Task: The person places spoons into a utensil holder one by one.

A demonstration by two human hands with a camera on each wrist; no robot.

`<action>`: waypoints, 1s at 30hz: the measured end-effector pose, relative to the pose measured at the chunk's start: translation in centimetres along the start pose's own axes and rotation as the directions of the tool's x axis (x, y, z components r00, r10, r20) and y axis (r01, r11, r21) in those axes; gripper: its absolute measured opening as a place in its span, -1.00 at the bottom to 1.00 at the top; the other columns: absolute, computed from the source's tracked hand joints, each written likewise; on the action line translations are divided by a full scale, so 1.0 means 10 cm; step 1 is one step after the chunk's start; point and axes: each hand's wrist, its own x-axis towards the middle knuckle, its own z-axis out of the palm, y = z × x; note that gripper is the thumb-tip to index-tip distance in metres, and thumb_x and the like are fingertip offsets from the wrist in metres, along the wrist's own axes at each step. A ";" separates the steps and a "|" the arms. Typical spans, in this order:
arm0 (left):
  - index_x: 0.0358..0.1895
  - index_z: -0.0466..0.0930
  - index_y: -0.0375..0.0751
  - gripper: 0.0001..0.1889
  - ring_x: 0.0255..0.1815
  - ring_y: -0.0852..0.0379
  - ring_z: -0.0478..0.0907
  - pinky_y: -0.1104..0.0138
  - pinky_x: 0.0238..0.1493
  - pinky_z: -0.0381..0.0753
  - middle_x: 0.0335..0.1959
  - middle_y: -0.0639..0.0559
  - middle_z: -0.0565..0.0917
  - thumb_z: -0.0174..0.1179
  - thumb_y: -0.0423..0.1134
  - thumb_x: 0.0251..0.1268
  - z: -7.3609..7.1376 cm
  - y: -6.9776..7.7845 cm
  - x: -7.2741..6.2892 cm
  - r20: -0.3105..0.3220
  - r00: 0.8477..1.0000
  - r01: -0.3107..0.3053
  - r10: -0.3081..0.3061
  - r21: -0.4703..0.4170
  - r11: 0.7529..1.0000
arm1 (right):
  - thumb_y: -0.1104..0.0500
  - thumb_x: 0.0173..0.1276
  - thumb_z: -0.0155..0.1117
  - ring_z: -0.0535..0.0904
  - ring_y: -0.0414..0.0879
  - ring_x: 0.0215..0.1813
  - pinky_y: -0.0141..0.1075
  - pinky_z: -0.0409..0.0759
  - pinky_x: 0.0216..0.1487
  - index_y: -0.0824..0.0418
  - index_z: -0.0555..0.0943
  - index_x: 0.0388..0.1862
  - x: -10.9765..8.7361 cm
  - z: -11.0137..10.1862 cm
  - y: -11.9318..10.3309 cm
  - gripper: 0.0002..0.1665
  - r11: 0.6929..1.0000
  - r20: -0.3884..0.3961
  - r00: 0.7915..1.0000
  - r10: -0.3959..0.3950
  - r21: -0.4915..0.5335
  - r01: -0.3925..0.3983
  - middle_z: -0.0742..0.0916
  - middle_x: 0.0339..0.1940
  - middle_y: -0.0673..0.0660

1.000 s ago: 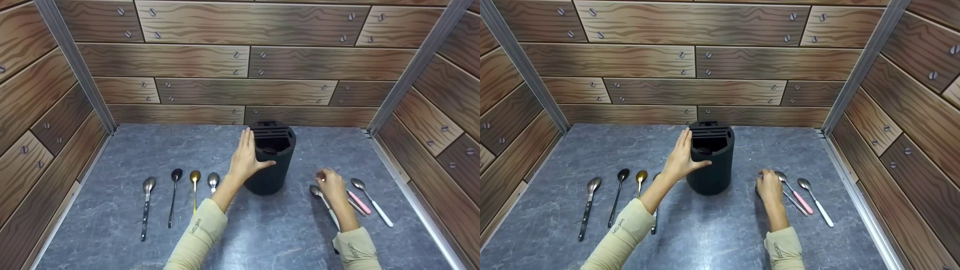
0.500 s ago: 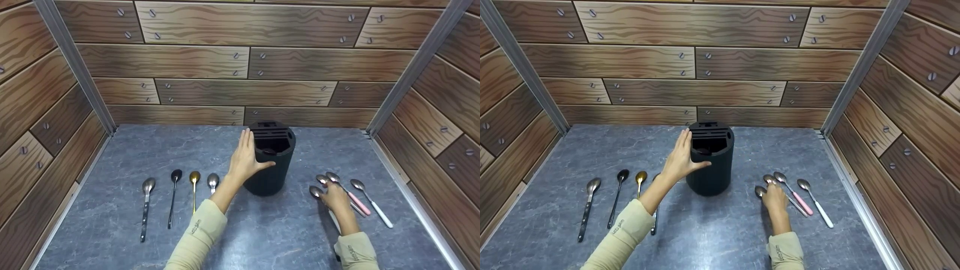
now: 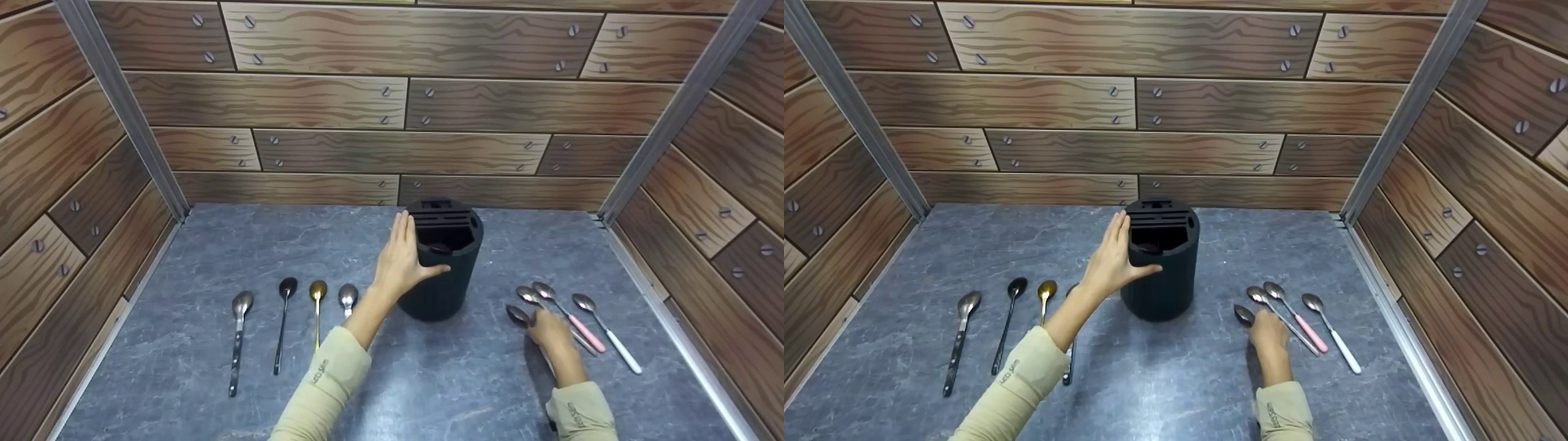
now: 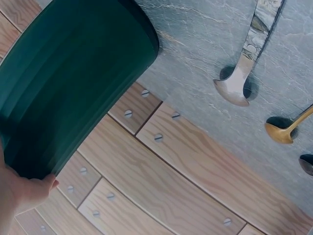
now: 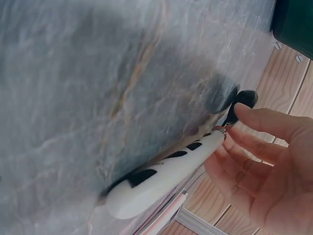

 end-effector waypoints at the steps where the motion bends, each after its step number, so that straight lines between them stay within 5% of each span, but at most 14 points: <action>1: 0.32 0.05 -0.54 0.24 0.40 -0.11 -0.05 0.25 0.30 0.10 0.36 -0.34 0.09 0.19 0.46 -0.25 0.00 0.00 0.00 0.000 1.000 0.001 -0.001 0.000 1.000 | 0.31 -0.01 0.26 0.53 0.29 -0.37 0.12 0.44 -0.33 0.34 0.50 -0.50 0.00 0.00 0.01 -0.87 1.000 0.003 1.000 0.008 0.001 -0.008 0.60 -0.46 0.38; 9: 0.34 0.04 -0.52 0.24 0.40 -0.10 -0.05 0.25 0.29 0.13 0.37 -0.33 0.08 0.19 0.46 -0.25 0.01 0.01 0.00 0.016 1.000 0.021 -0.020 -0.010 1.000 | 0.33 -0.05 0.15 0.51 0.37 -0.33 0.17 0.41 -0.28 0.28 0.45 -0.68 -0.02 0.01 0.01 -0.89 0.999 0.019 0.999 0.037 -0.024 -0.036 0.58 -0.47 0.40; 16: 0.34 0.04 -0.52 0.24 0.40 -0.10 -0.03 0.26 0.26 0.19 0.37 -0.31 0.08 0.15 0.48 -0.23 0.00 0.01 -0.02 0.009 1.000 0.017 -0.017 0.013 1.000 | 0.36 -0.01 0.14 0.50 0.22 -0.34 0.09 0.42 -0.26 0.23 0.45 -0.62 -0.01 -0.01 -0.02 -0.91 0.995 0.085 0.992 0.096 -0.006 -0.096 0.58 -0.46 0.30; 22: 0.33 0.06 -0.52 0.22 0.39 -0.10 -0.02 0.26 0.27 0.17 0.36 -0.33 0.11 0.17 0.46 -0.24 0.01 0.00 -0.01 -0.011 1.000 0.005 -0.005 0.002 1.000 | 0.34 -0.02 0.13 0.50 0.22 -0.40 0.05 0.44 -0.41 0.22 0.43 -0.66 0.00 -0.04 -0.04 -0.89 0.996 0.062 0.994 0.092 -0.011 -0.091 0.57 -0.50 0.32; 30: 0.31 0.08 -0.54 0.22 0.39 -0.12 -0.01 0.25 0.27 0.17 0.35 -0.34 0.13 0.18 0.46 -0.24 0.02 0.00 -0.02 -0.029 1.000 -0.010 0.011 0.016 1.000 | 0.33 0.06 0.08 0.53 0.33 -0.36 0.15 0.42 -0.36 0.20 0.34 -0.75 0.00 -0.11 -0.10 -0.75 1.000 -0.004 1.000 0.018 -0.023 -0.018 0.57 -0.53 0.33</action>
